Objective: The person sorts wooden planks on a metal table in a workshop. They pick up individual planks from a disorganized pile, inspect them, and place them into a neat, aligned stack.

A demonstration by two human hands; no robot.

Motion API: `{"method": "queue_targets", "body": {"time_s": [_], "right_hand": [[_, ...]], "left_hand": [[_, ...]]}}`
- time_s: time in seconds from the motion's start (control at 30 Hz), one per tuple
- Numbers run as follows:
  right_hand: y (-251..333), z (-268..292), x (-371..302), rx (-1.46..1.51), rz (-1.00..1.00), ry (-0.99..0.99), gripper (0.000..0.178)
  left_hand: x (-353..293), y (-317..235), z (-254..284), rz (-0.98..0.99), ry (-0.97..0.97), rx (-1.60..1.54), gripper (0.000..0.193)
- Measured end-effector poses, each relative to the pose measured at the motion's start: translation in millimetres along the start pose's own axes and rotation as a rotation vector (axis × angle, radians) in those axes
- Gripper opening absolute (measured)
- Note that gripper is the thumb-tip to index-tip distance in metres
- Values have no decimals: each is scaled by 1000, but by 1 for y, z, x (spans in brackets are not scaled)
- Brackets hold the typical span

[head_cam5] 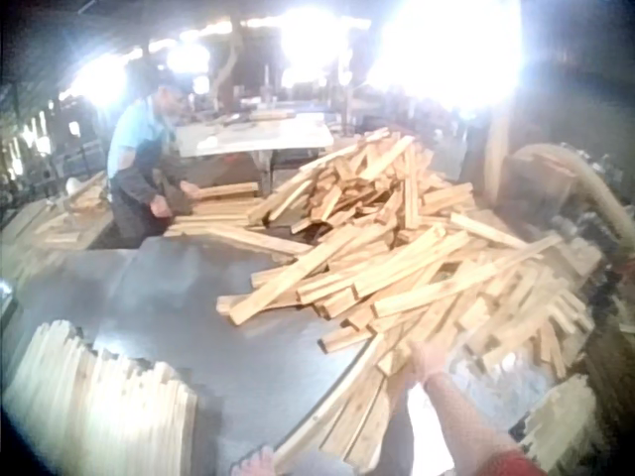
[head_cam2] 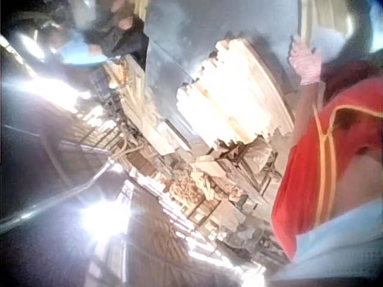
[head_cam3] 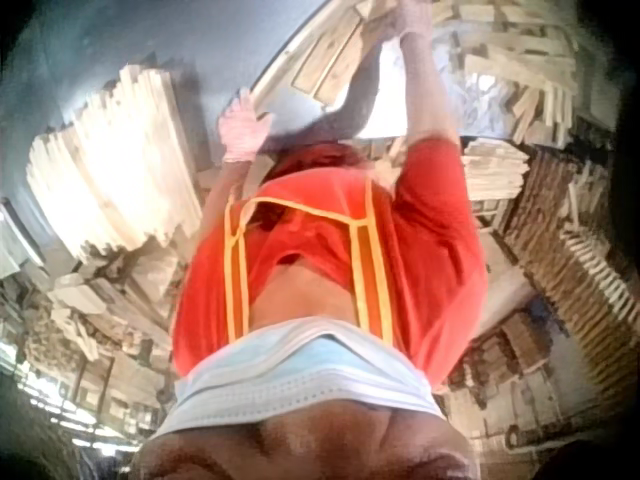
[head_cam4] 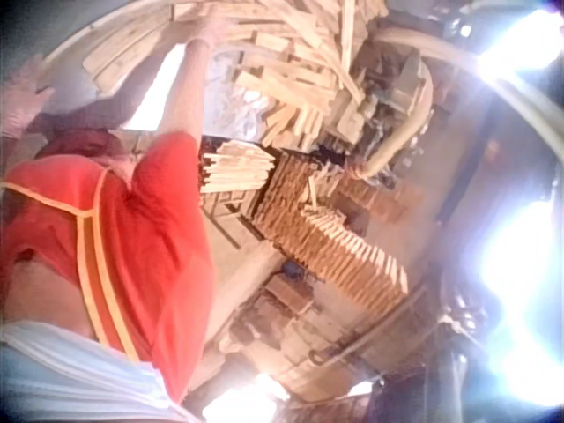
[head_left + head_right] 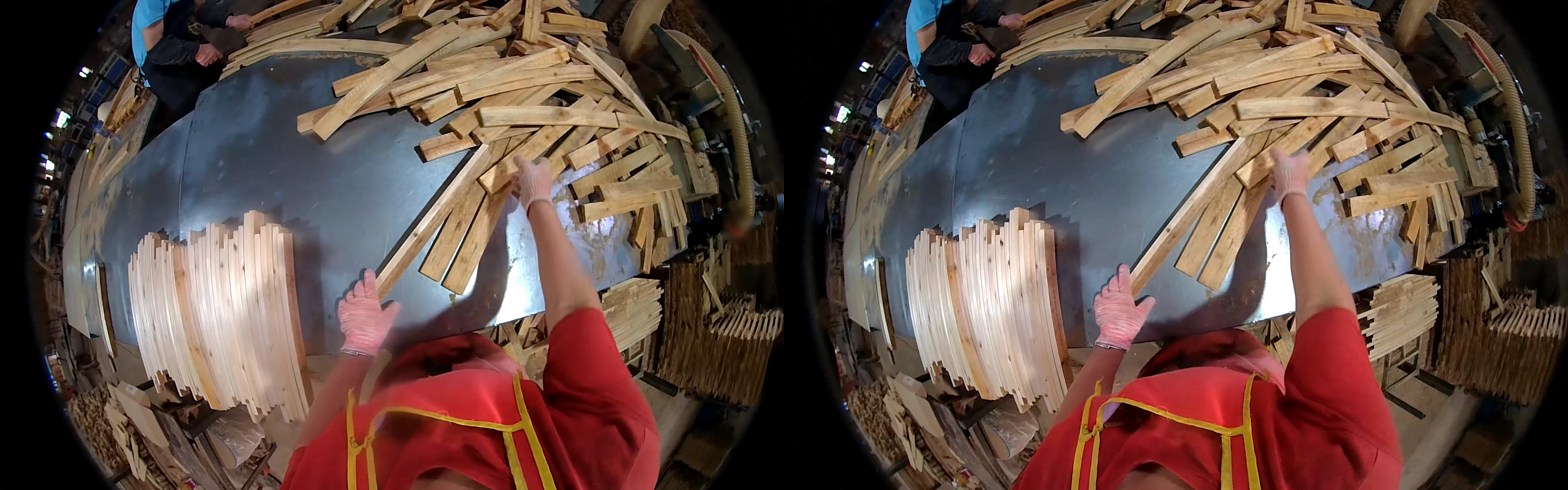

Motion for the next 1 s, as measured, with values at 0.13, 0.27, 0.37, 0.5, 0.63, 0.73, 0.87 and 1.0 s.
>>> {"method": "queue_targets", "body": {"time_s": [0.13,0.27,0.37,0.5,0.63,0.73,0.87,1.0], "right_hand": [[-24,8,93,196,-54,-52,17],[-7,-20,10,408,-290,288,17],[-54,-6,-86,58,-59,577,15],[-119,-2,-259,38,-544,699,44],[-175,-21,-349,-606,-87,1018,73],[-144,-70,-372,-835,56,1176,77],[-128,-132,-411,-967,57,1393,75],[-152,-182,-412,-865,324,1495,59]], "left_hand": [[20,19,-3,-39,12,-169,83],[-8,50,-6,-46,-33,-467,58],[-29,62,-6,82,47,-688,46],[-62,109,-78,105,-110,-751,45],[-107,107,-87,143,-110,-762,33],[-138,106,-62,50,21,-491,35],[-154,136,-46,45,-290,-185,46],[-150,152,-15,-41,-545,-94,65]]}}
Point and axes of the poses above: each hand's wrist, its own x-axis towards the middle knuckle, its own z-axis out of the back of the hand, y = z × x, the point moved 2 cm from there along x, towards the middle knuckle, and after that the axes turned 4 degrees about x, right-handed, at the moved point
